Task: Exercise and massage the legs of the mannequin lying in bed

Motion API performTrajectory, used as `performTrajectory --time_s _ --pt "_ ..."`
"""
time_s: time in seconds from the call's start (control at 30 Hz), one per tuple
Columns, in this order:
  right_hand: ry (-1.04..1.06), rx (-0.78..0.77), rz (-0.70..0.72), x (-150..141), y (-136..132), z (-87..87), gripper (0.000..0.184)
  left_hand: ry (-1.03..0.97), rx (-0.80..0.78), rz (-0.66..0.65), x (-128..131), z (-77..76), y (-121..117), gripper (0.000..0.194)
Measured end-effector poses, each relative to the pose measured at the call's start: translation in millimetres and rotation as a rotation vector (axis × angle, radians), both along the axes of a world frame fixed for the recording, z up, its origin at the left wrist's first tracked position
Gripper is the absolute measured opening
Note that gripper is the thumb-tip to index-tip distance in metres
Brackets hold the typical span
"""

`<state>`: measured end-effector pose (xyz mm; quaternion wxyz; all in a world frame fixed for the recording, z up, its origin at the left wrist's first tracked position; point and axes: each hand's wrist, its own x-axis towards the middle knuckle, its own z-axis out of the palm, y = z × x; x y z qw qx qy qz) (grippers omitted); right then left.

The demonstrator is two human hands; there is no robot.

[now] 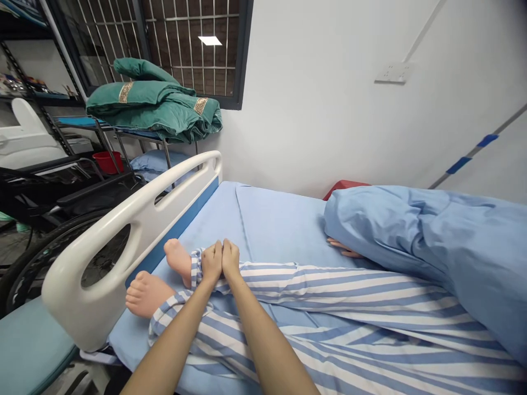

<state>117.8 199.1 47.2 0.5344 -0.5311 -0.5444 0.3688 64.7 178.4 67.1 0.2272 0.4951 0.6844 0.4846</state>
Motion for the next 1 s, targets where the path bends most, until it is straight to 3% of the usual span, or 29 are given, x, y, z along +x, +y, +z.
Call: performTrajectory --time_s 0.1,0.2,0.27,0.37,0.53,0.63,0.73,0.8,0.9,1.0 --pt "-0.064 -0.039 -0.004 6 -1 10.9 0.035 0.066 0.055 -0.02 3 -9.5 -5 0.045" --pt "-0.215 0.073 0.058 16 -5 19.9 0.037 0.1 0.064 -0.068 1 -15.6 -1 0.047" --pt "-0.29 0.155 0.119 24 -9 19.5 0.037 0.118 0.061 -0.079 1 -17.4 1 0.047" --pt "-0.341 0.147 0.137 32 -11 10.6 0.037 0.144 0.046 -0.06 3 -15.5 1 0.047" --pt "-0.134 0.103 0.124 37 -6 0.9 0.037 0.142 0.012 -0.009 18 -4.6 3 0.046" --pt "0.066 0.033 0.117 42 2 4.0 0.035 0.07 0.01 -0.025 32 -4.3 7 0.046" --pt "0.134 -0.09 0.085 50 11 13.2 0.032 0.156 0.005 -0.017 42 -10.2 5 0.046" --pt "0.077 -0.098 0.088 57 13 21.5 0.033 0.236 -0.002 -0.025 44 -13.6 3 0.046" --pt "-0.116 0.035 0.125 67 9 29.7 0.037 0.271 -0.037 -0.038 43 -14.8 1 0.048" --pt "-0.258 0.123 0.119 73 0 25.3 0.039 0.264 -0.054 -0.047 41 -12.6 2 0.048"
